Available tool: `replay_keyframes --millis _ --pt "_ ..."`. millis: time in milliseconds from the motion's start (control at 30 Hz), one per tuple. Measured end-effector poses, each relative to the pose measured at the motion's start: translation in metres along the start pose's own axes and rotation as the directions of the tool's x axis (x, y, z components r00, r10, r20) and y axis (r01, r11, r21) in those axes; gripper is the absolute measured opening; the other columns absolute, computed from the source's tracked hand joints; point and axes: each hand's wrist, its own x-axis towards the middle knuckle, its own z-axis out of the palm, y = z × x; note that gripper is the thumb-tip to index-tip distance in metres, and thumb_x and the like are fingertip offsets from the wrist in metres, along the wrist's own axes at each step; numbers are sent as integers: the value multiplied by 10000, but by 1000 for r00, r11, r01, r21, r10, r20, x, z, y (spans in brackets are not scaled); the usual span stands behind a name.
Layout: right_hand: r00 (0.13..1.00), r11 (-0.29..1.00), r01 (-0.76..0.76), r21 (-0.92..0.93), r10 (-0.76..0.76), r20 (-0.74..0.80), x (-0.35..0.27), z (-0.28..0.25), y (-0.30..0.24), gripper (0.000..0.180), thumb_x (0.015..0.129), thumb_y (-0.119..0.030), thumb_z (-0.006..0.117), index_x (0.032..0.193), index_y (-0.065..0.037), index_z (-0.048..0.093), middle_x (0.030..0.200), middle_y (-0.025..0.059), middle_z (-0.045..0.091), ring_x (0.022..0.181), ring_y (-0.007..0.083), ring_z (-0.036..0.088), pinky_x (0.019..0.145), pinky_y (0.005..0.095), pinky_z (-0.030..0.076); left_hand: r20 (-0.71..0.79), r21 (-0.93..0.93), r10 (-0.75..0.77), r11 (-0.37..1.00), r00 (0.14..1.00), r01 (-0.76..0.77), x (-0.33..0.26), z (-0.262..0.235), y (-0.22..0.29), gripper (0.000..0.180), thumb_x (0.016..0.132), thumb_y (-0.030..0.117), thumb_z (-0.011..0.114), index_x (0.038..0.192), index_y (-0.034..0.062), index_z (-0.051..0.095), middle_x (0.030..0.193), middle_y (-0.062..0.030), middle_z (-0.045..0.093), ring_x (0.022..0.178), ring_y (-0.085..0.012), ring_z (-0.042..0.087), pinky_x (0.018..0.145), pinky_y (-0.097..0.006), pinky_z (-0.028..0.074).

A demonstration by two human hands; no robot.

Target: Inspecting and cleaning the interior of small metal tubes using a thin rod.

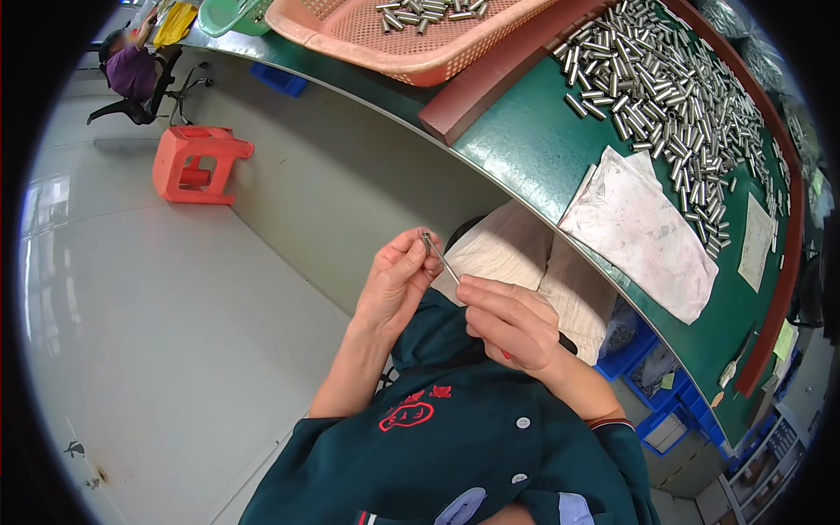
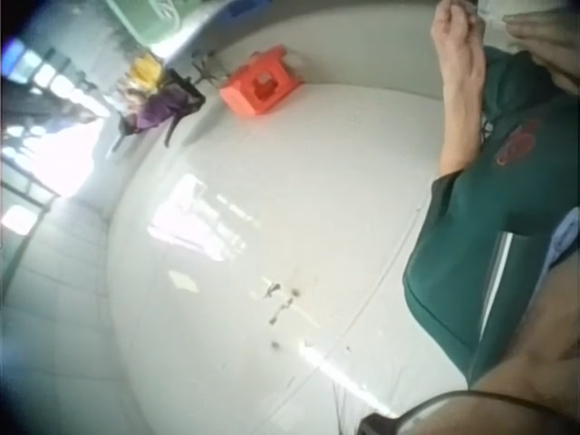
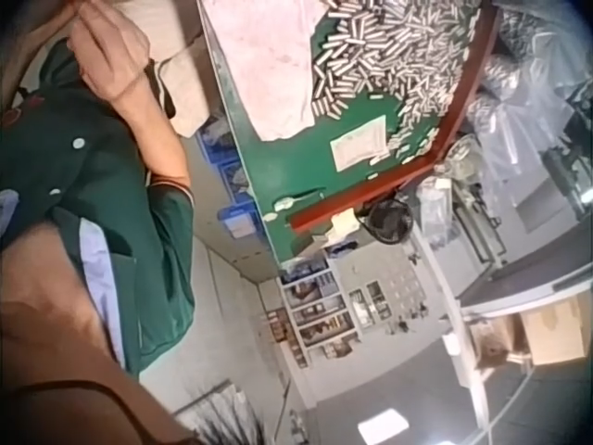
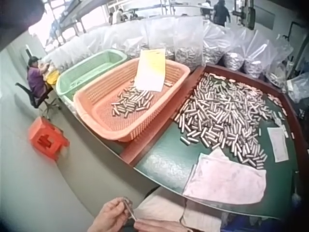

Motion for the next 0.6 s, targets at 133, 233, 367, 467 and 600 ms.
replay_keyframes --millis 133,233,367,467,600 --pt "999 998 -46 36 47 -1 1 2 -1 268 718 99 538 967 11 492 896 194 613 811 339 623 644 348 533 -81 -44 53 997 995 -56 7 -14 7 142 850 131 541 926 11 526 845 -40 523 709 -85 471 694 -208 414" --pt "997 996 -63 70 66 -46 -2 1 -1 283 720 120 504 980 12 473 902 205 610 815 341 622 654 353 534 -176 122 194 977 965 -174 7 -13 11 125 852 121 535 911 12 526 851 -51 539 719 -96 492 698 -216 428" --pt "999 998 -33 45 34 -25 2 0 2 275 716 126 504 965 14 468 890 213 610 809 342 623 648 355 536 -173 248 202 956 964 -156 2 -3 7 119 841 88 541 923 3 530 846 -64 568 728 -109 527 703 -225 444" --pt "1000 999 -17 39 18 -10 2 2 2 271 712 126 512 956 13 471 880 214 611 806 342 624 647 356 536 -200 393 281 901 938 -186 2 2 0 128 821 49 555 935 -7 539 837 -77 592 731 -116 552 702 -234 454" --pt "998 999 -42 22 43 -35 0 4 4 262 709 123 522 943 12 477 878 213 611 803 340 624 646 357 536 -193 385 317 895 928 -226 2 2 -3 149 795 21 582 935 -18 549 821 -78 599 726 -114 559 696 -235 457"
